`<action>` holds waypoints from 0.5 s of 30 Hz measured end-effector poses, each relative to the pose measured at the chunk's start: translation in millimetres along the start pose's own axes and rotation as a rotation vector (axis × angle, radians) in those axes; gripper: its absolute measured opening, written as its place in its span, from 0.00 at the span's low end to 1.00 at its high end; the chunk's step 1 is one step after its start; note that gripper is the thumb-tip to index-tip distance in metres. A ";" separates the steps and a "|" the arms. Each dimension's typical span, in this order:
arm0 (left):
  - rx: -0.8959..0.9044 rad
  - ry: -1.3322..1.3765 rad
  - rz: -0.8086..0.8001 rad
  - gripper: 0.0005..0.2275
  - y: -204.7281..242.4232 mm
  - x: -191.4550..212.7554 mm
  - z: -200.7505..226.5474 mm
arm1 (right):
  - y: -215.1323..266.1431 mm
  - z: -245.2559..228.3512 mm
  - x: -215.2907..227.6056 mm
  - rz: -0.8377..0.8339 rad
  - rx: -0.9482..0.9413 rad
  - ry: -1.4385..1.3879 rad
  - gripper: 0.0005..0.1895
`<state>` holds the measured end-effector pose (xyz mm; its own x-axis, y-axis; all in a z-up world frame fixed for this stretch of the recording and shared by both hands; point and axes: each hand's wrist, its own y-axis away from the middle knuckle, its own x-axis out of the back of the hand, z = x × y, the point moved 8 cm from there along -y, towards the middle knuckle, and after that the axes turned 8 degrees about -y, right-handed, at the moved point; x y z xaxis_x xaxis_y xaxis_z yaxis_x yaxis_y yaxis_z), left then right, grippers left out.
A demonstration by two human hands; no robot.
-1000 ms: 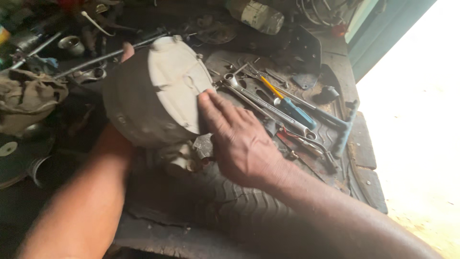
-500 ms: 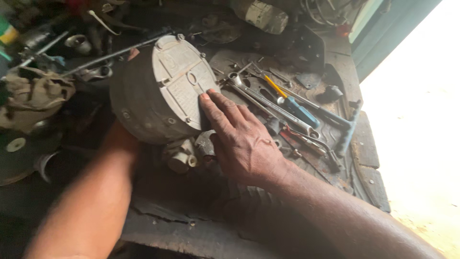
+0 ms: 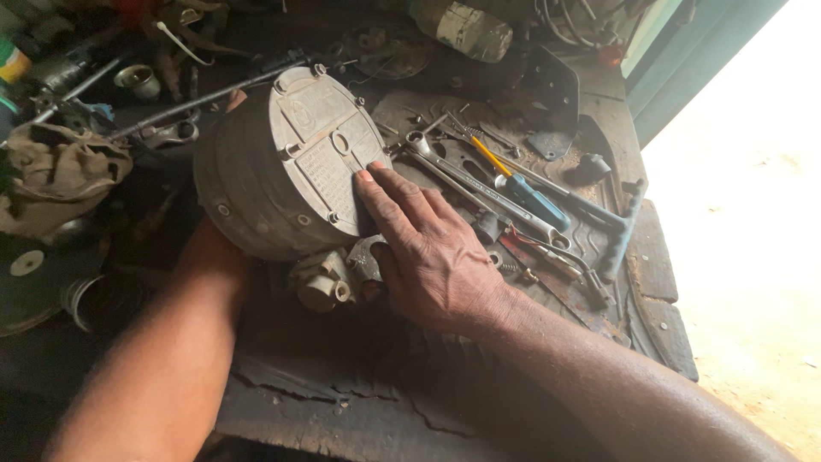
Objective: The person assembles a cylindrical motor by hand, inserting small metal parts into the top, tightening bolts around the rim, and attaching a small component to the side. The person rotates the motor to access different sides and uses tools to secure parts.
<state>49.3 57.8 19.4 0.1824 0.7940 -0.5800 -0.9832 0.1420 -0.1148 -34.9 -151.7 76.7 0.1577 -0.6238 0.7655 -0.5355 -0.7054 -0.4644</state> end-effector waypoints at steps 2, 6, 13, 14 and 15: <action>-0.002 -0.001 0.006 0.30 0.0 0.0 0.7 | -1.2 -0.2 2.2 0.015 -0.005 -0.018 0.39; 0.000 0.023 0.011 0.29 0.7 -6.0 3.9 | -4.2 2.2 15.5 0.051 -0.031 -0.100 0.34; 0.097 0.177 -0.017 0.27 7.6 -18.0 -11.2 | -57.3 123.2 25.0 -0.150 -0.175 -0.589 0.20; 0.109 0.206 -0.028 0.27 5.3 -20.7 -12.9 | -76.4 158.4 23.4 -0.162 -0.271 -0.620 0.18; 0.117 0.229 -0.038 0.27 4.4 -21.4 -10.9 | -98.9 179.0 29.5 -0.083 -0.146 -0.514 0.18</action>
<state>41.1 35.0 22.5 0.2031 0.6340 -0.7462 -0.9675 0.2471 -0.0533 171.2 -160.6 65.6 0.5703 -0.6780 0.4638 -0.6082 -0.7280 -0.3165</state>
